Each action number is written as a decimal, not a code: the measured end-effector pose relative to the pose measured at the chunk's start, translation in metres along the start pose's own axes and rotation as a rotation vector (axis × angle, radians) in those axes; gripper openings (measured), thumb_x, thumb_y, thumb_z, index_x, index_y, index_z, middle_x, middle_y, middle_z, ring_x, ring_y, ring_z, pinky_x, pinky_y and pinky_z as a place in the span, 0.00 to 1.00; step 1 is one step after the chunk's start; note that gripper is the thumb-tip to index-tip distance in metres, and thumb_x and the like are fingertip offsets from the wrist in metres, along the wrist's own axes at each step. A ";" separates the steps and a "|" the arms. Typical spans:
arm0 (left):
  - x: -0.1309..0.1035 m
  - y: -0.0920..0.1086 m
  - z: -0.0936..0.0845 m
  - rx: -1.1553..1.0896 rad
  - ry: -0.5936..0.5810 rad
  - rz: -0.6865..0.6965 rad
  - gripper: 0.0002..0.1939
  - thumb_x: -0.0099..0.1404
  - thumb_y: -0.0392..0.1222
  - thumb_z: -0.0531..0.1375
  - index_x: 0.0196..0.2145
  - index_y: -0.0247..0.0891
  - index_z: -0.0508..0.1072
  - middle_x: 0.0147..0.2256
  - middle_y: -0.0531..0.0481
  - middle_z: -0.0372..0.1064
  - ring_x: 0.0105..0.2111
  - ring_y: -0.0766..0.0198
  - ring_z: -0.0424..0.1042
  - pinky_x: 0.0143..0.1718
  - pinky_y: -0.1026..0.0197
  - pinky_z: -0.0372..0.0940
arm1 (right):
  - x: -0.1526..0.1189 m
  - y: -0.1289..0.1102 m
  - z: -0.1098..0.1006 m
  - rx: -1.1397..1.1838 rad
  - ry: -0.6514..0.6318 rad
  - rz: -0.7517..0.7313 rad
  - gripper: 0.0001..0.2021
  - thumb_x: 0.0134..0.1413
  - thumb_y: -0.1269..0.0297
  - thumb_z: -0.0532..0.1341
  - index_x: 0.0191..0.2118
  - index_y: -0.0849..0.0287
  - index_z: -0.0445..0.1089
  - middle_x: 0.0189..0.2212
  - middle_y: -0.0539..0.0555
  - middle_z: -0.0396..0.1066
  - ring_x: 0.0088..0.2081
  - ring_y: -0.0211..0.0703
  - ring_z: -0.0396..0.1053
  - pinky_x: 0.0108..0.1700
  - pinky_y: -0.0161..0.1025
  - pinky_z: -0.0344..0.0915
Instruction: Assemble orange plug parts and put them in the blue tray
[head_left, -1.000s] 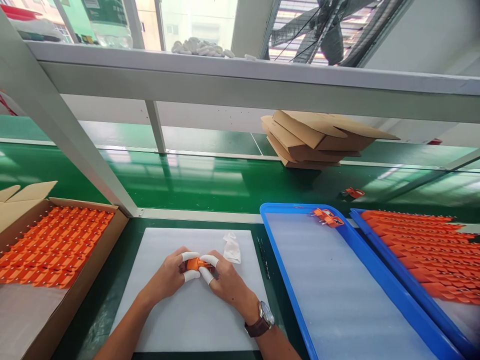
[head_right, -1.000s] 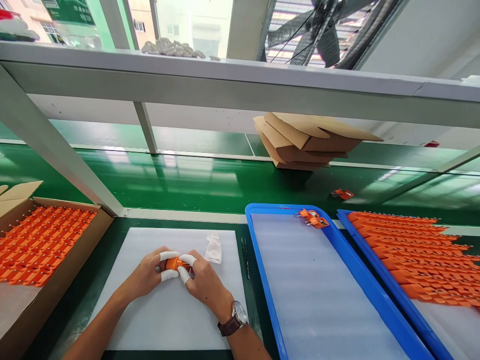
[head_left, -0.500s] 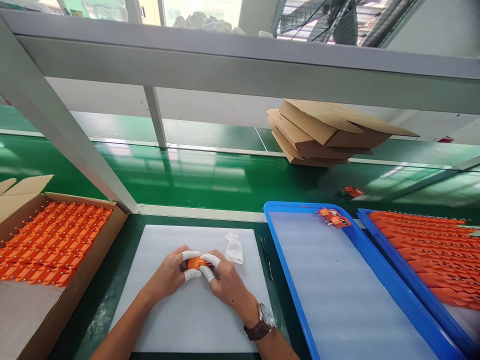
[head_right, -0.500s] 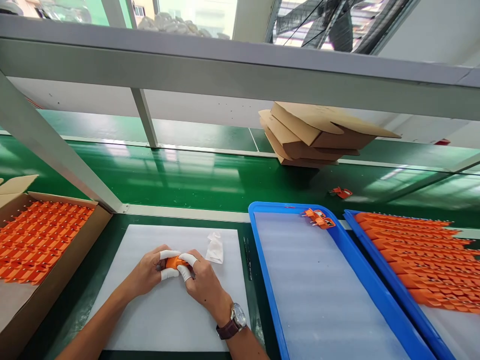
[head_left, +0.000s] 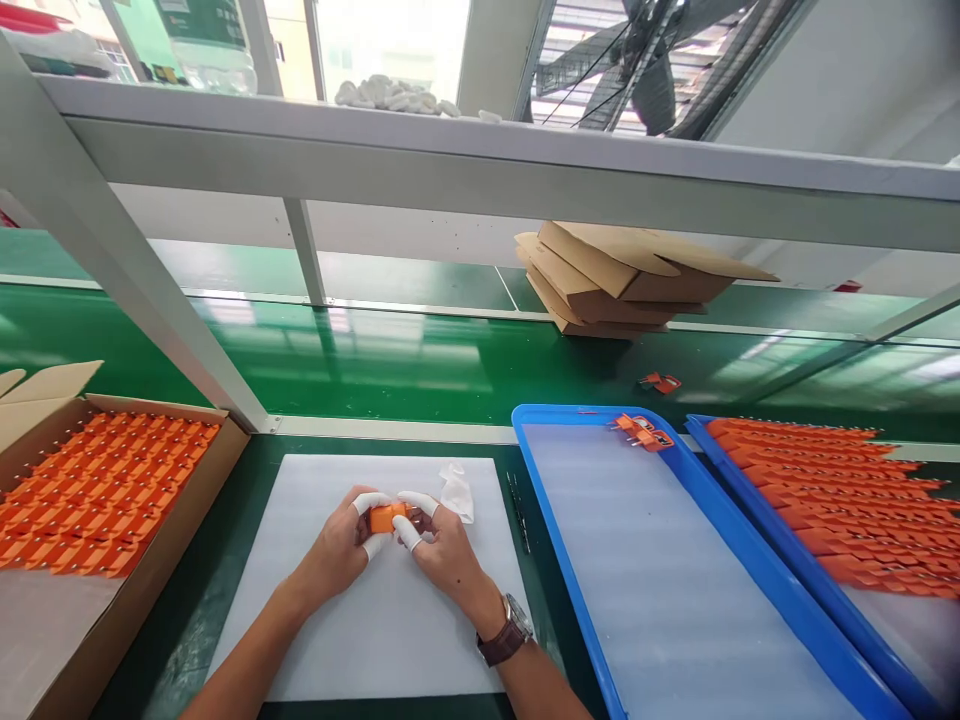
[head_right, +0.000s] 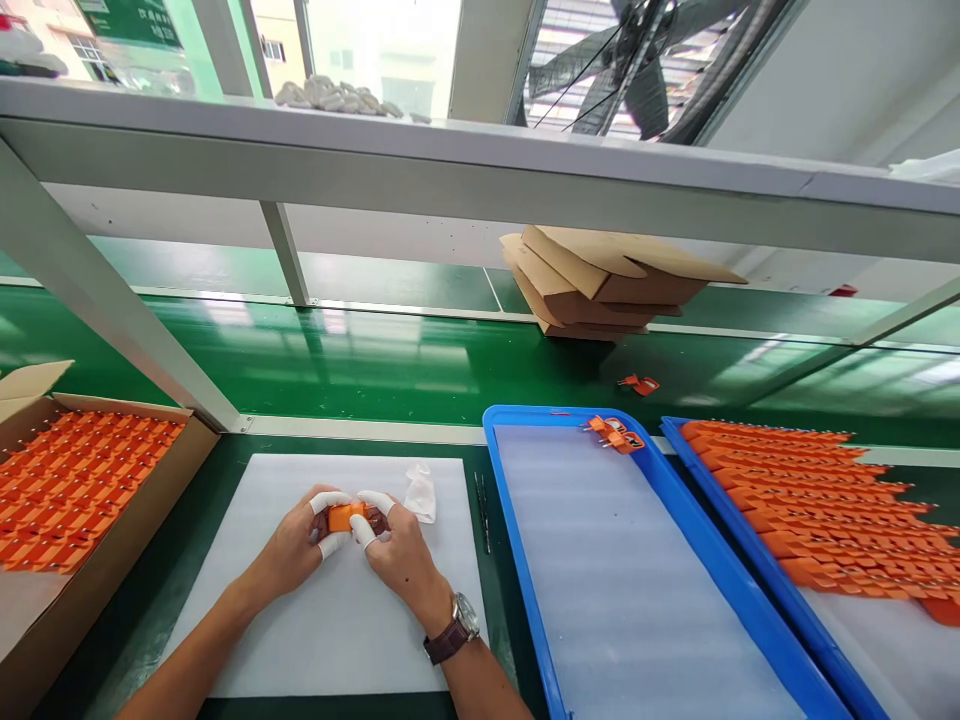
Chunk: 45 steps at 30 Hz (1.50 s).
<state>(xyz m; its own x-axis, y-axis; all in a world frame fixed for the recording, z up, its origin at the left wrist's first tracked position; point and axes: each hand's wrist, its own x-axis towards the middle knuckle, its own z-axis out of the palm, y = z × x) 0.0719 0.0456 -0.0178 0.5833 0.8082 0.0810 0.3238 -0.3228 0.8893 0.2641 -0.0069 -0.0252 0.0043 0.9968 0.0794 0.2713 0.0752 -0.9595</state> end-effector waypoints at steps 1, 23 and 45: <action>0.000 0.000 -0.001 -0.011 -0.012 0.002 0.15 0.68 0.37 0.58 0.52 0.46 0.70 0.49 0.47 0.67 0.33 0.64 0.67 0.34 0.60 0.67 | -0.001 -0.001 -0.002 -0.004 -0.016 -0.003 0.15 0.63 0.65 0.61 0.55 0.53 0.71 0.41 0.52 0.75 0.39 0.43 0.73 0.42 0.42 0.74; 0.004 0.011 -0.022 -0.144 -0.203 -0.050 0.15 0.71 0.49 0.58 0.52 0.46 0.76 0.44 0.46 0.72 0.38 0.60 0.72 0.37 0.61 0.68 | -0.002 -0.011 -0.020 -0.377 -0.187 -0.396 0.19 0.63 0.75 0.57 0.56 0.52 0.68 0.50 0.55 0.74 0.48 0.47 0.74 0.49 0.45 0.74; 0.013 0.001 -0.022 -0.032 -0.239 -0.017 0.15 0.73 0.49 0.56 0.52 0.46 0.77 0.40 0.48 0.71 0.33 0.63 0.68 0.33 0.61 0.63 | 0.002 -0.014 -0.014 -0.305 -0.188 -0.299 0.13 0.64 0.73 0.58 0.51 0.53 0.73 0.45 0.56 0.73 0.43 0.47 0.73 0.45 0.46 0.76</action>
<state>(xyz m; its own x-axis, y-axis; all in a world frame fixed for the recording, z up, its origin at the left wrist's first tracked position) 0.0631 0.0670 -0.0062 0.7389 0.6727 -0.0395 0.3133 -0.2911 0.9039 0.2741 -0.0062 -0.0080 -0.2840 0.9222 0.2626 0.5047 0.3767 -0.7768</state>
